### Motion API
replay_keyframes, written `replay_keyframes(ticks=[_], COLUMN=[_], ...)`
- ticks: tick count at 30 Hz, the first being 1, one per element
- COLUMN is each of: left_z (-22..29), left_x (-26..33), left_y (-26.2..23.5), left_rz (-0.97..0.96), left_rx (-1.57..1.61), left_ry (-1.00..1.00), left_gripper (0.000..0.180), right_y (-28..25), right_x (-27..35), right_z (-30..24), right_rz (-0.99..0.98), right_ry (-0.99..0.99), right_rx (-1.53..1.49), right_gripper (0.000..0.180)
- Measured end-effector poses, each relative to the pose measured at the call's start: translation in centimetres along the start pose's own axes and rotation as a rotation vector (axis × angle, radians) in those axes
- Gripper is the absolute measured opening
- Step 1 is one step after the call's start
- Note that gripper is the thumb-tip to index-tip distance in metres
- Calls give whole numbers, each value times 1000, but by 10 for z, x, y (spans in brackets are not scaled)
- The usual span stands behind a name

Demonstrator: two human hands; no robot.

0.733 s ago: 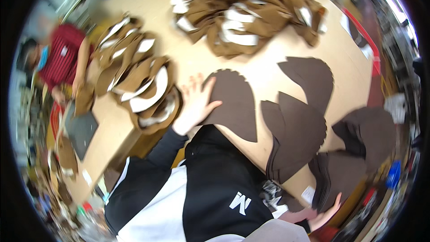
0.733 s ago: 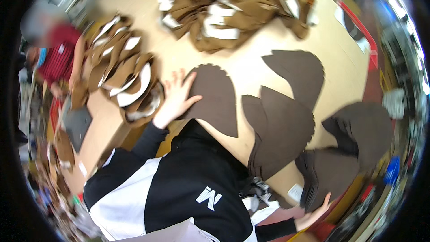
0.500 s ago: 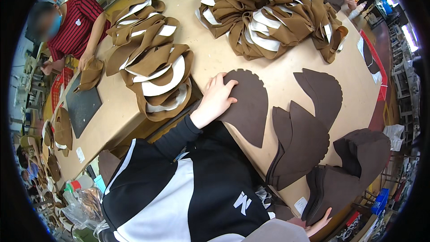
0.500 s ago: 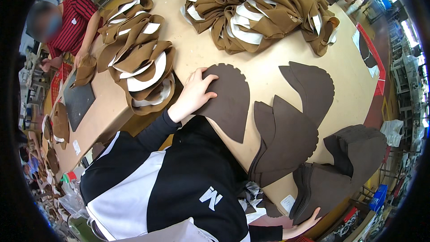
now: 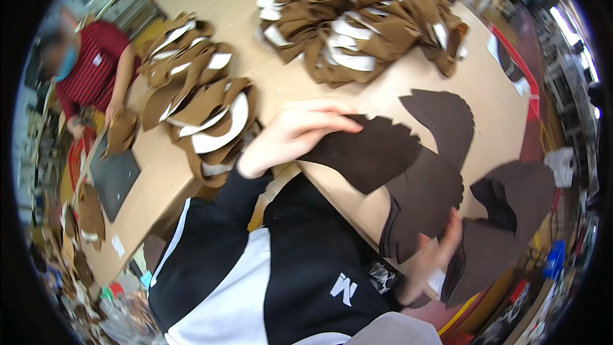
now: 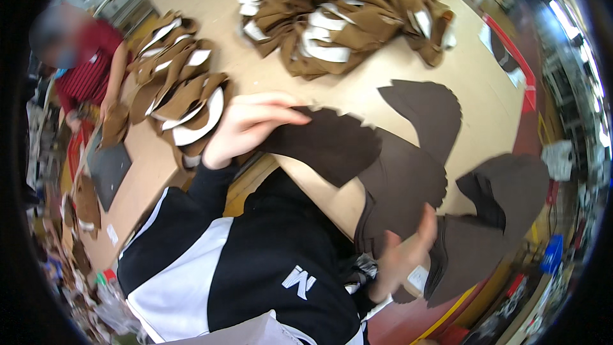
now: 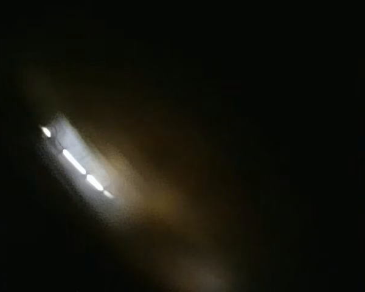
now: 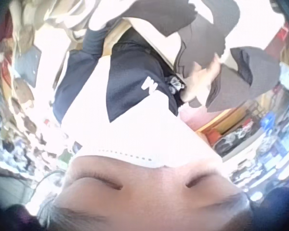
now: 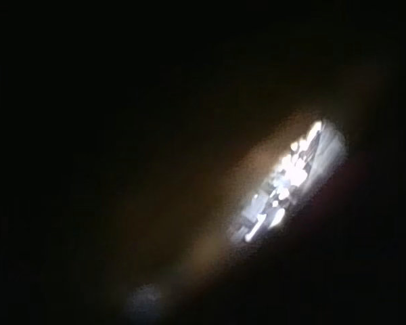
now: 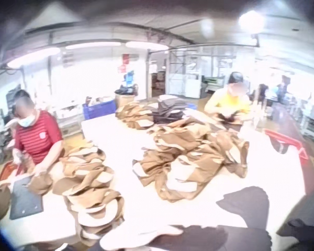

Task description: The person repeatedly picks up brown fabric pieces from a table, aligns them, and stacks them into neat piles. The hands smooth and adjust the pieces to keep the stacks even. The process continues throughout the clip with multiple pieces handled one at a time.

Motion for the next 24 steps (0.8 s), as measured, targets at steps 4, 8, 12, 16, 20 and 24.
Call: replay_keyframes(ticks=[4, 8, 12, 16, 20, 24], left_z=[19, -19, -10, -18, -10, 13], left_x=[7, 36, 4, -5, -15, -34], left_y=[-15, -5, 39, 58, 81, 126], left_rz=[37, 317, 163, -67, -225, -371], left_rx=[179, 255, 158, 231, 180, 145], left_ry=[120, 57, -109, -214, -227, -180], left_gripper=[26, 16, 38, 31, 27, 29], right_y=[59, 50, -18, -101, -129, -144], right_x=[13, 3, 4, 36, 100, 101], right_z=[-30, -40, -4, 83, 163, 159], right_rz=[-263, -13, 510, 800, 823, 709], right_ry=[-177, 56, -34, 501, 677, 652], right_rx=[-249, -760, -517, -116, 84, 511], right_gripper=[98, 54, 15, 31, 30, 35])
Point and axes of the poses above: each hand's wrist, its own x-axis away from the middle knuckle, its own y-axis out of the palm, z = x × y, the point moved 2 cm from there along -x, towards the middle knuckle, and after that the axes turned 2 degrees about -y, right-handed, at the moved point
